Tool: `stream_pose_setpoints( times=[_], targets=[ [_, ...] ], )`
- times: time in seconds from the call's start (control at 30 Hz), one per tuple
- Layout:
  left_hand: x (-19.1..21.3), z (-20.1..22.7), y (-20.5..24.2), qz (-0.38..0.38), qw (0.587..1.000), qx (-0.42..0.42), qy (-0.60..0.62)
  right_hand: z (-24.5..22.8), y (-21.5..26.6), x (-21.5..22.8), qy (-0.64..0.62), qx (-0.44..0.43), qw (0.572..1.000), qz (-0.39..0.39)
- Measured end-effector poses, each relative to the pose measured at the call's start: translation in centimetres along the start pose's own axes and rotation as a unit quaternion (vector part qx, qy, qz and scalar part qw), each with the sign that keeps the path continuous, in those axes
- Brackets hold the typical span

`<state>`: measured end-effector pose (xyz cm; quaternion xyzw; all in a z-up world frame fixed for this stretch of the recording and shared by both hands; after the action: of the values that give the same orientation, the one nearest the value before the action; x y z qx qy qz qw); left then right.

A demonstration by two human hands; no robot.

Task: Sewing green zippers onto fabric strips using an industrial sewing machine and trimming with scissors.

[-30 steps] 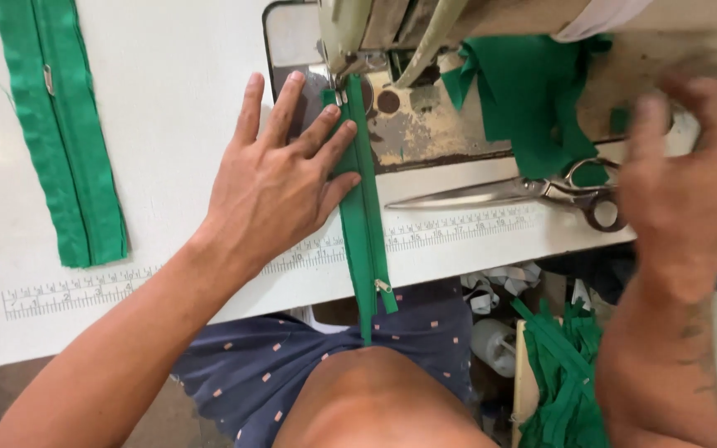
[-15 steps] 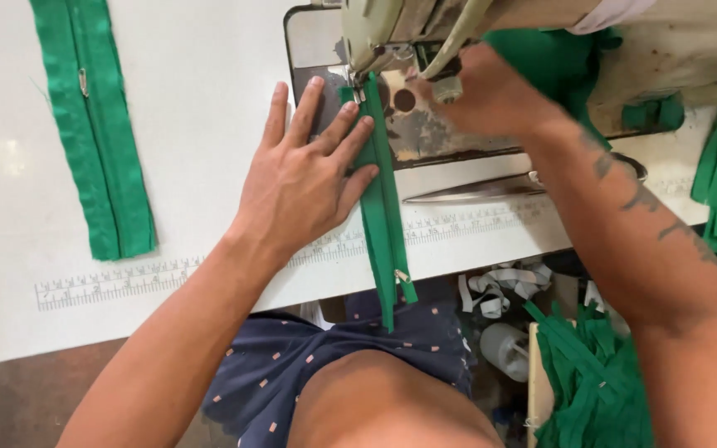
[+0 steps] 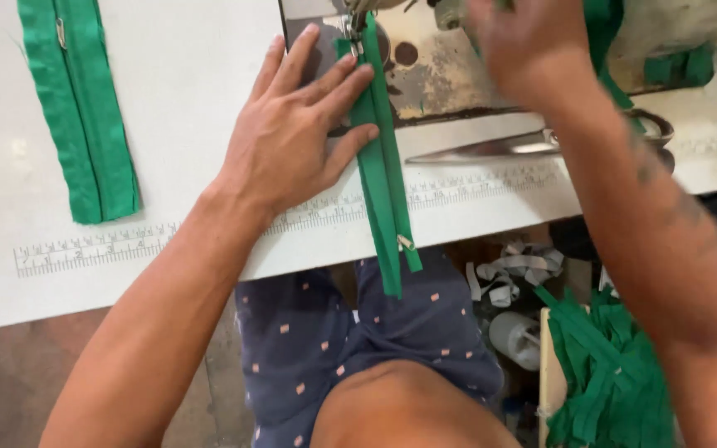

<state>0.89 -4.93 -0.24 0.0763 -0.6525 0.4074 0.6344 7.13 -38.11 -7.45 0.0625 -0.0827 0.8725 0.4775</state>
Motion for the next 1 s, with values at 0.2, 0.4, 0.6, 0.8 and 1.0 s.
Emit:
stream_pose_setpoints(
  times=[0.2, 0.4, 0.6, 0.8, 1.0],
  targets=[
    [5.5, 4.2, 3.4, -0.019, 0.985, -0.102, 0.139, 6.2, 10.7, 10.3, -0.777, -0.145, 0.607, 0.085],
    [5.8, 8.8, 5.3, -0.058, 0.980, -0.186, 0.031, 7.3, 10.9, 10.4, -0.665, -0.249, 0.678, 0.190],
    [8.5, 10.3, 4.9, 0.118, 0.977, -0.173, 0.045, 9.1, 9.5, 18.6, -0.746, -0.242, 0.586, 0.205],
    [10.0, 10.4, 3.8, 0.139, 0.978, -0.155, 0.019, 8.9, 5.9, 22.2, -0.755, -0.085, 0.592, 0.268],
    [10.4, 10.3, 3.2, 0.140, 0.976, -0.167, 0.030, 9.4, 5.7, 23.0, -0.753, -0.067, 0.577, 0.310]
  ],
)
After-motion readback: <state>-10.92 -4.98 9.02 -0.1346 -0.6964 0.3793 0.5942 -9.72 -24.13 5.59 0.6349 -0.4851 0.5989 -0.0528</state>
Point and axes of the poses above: each hand's wrist, its own y-axis away from the middle knuckle, its own x-axis out of the back of the hand, z = x × y, the point moved 3 cm from there along -y, towards the middle knuckle, and after that the axes turned 7 degrees about -y, right-handed, at the moved point
